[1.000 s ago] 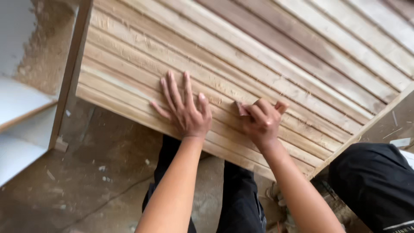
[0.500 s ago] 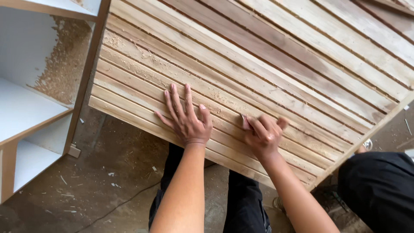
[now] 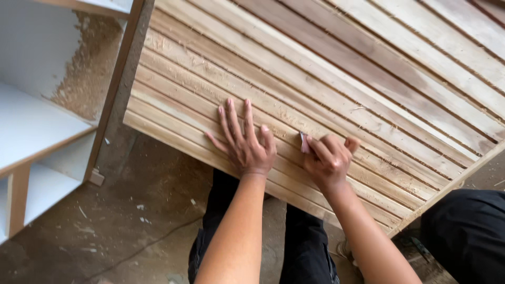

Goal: The person sands a wooden slatted panel using a sanding block. They move the block back and forth along the slats, covering different sections of the panel. The person occasionally adjusts their grip and position to reach different areas.

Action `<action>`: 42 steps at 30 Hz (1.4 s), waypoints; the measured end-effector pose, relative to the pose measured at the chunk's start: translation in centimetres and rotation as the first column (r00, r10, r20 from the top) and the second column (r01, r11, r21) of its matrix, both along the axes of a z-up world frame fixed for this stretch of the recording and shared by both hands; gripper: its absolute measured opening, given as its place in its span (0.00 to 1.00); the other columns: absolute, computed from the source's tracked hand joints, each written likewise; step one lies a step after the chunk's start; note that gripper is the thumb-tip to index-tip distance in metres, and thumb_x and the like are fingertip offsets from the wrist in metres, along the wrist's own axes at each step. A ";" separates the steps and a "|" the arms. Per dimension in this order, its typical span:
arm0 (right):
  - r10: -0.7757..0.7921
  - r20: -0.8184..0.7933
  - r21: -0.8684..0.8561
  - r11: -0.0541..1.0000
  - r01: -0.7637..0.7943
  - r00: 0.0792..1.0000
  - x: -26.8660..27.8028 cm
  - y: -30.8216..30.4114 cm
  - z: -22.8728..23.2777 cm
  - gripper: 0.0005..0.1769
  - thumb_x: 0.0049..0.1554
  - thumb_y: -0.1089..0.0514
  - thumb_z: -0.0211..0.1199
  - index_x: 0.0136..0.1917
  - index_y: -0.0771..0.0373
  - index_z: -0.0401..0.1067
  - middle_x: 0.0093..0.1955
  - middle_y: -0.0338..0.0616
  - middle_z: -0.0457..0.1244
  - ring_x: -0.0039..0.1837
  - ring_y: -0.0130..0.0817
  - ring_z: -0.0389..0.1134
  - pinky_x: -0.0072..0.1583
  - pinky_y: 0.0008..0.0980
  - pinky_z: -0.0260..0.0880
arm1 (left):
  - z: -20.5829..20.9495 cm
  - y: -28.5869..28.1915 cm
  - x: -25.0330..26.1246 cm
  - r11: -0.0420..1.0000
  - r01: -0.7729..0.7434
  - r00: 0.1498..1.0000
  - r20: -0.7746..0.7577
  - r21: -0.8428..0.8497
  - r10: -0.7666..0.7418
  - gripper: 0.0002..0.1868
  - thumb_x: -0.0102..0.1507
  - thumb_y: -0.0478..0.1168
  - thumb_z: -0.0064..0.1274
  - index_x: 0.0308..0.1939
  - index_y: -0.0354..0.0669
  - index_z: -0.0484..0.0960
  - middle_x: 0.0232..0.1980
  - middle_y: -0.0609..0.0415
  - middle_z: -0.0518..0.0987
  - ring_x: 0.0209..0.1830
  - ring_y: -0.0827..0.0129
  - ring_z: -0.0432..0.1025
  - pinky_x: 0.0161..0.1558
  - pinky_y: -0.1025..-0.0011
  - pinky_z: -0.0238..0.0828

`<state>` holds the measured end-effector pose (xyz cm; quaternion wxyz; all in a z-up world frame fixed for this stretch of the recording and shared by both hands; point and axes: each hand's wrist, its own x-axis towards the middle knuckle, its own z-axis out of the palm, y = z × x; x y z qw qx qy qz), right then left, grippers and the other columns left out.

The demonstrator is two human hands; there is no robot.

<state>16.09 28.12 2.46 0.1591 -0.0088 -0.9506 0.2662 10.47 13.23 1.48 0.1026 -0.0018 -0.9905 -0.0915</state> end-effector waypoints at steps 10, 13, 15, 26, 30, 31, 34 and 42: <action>0.054 -0.145 -0.130 0.989 -0.073 0.988 -5.7 -3.9 -0.7 0.09 0.39 0.69 0.60 0.33 0.57 0.70 0.29 0.40 0.55 0.30 0.42 0.58 0.44 0.35 0.54 | 0.0 -2.4 -0.3 0.983 0.005 1.000 -0.003 0.184 -0.004 0.24 0.68 0.45 0.27 0.65 0.48 0.67 0.71 0.48 0.62 0.71 0.58 0.59 0.65 0.45 0.32; 0.053 -0.051 -0.111 0.992 -0.059 0.997 -3.2 -2.1 -0.9 0.11 0.39 0.71 0.59 0.34 0.57 0.72 0.29 0.40 0.53 0.32 0.44 0.60 0.43 0.34 0.54 | 0.2 -5.4 -2.0 0.980 0.038 0.999 0.021 0.193 -0.043 0.24 0.66 0.45 0.35 0.66 0.49 0.66 0.72 0.49 0.59 0.72 0.59 0.58 0.64 0.51 0.32; 0.025 -0.073 -0.095 0.995 -0.032 0.997 -2.9 -2.0 -2.2 0.09 0.45 0.69 0.61 0.32 0.55 0.70 0.28 0.38 0.51 0.32 0.42 0.60 0.44 0.33 0.54 | -0.7 -6.1 -2.7 0.988 0.107 0.992 0.049 0.114 -0.113 0.27 0.64 0.44 0.37 0.67 0.45 0.66 0.74 0.45 0.55 0.75 0.53 0.52 0.66 0.47 0.26; 0.064 -0.138 -0.072 0.995 -0.075 0.988 -4.5 -4.4 -0.8 0.10 0.39 0.70 0.61 0.34 0.59 0.72 0.28 0.42 0.53 0.30 0.43 0.59 0.42 0.36 0.52 | 0.0 -5.9 -2.9 0.985 0.136 0.988 0.063 0.109 -0.143 0.29 0.61 0.45 0.38 0.67 0.51 0.66 0.73 0.48 0.60 0.74 0.56 0.53 0.67 0.45 0.30; 0.060 -0.153 -0.087 0.993 -0.074 0.986 -6.5 -5.7 -1.6 0.08 0.41 0.69 0.61 0.29 0.57 0.69 0.27 0.37 0.51 0.30 0.40 0.59 0.42 0.36 0.52 | 0.1 -5.8 -2.8 0.986 0.134 0.988 0.057 0.102 -0.140 0.28 0.61 0.46 0.37 0.67 0.50 0.66 0.72 0.47 0.60 0.74 0.55 0.54 0.67 0.44 0.31; 0.051 -0.164 -0.080 0.995 -0.065 0.985 -7.4 -5.8 -1.8 0.08 0.41 0.69 0.61 0.29 0.57 0.69 0.27 0.37 0.51 0.30 0.40 0.59 0.42 0.36 0.52 | -0.2 -5.5 -3.2 0.984 0.144 0.988 0.045 0.107 -0.150 0.28 0.61 0.46 0.37 0.67 0.50 0.66 0.72 0.47 0.60 0.74 0.55 0.54 0.67 0.44 0.31; 0.090 -0.217 -0.058 0.993 -0.105 0.972 -7.4 -6.3 -1.5 0.07 0.42 0.70 0.60 0.31 0.59 0.70 0.27 0.40 0.52 0.30 0.41 0.60 0.41 0.35 0.53 | -0.2 -5.8 -2.5 0.984 0.140 0.988 0.054 0.106 -0.146 0.29 0.61 0.46 0.38 0.67 0.51 0.67 0.72 0.47 0.60 0.74 0.56 0.54 0.67 0.43 0.32; 0.157 -0.109 -0.165 0.971 -0.174 0.982 -8.3 -6.1 -0.7 0.06 0.43 0.67 0.61 0.35 0.57 0.71 0.30 0.40 0.53 0.34 0.41 0.62 0.43 0.37 0.56 | -0.1 -5.8 -2.6 0.987 0.126 0.990 0.046 0.103 -0.132 0.28 0.63 0.48 0.34 0.67 0.51 0.66 0.72 0.48 0.61 0.74 0.56 0.55 0.67 0.44 0.32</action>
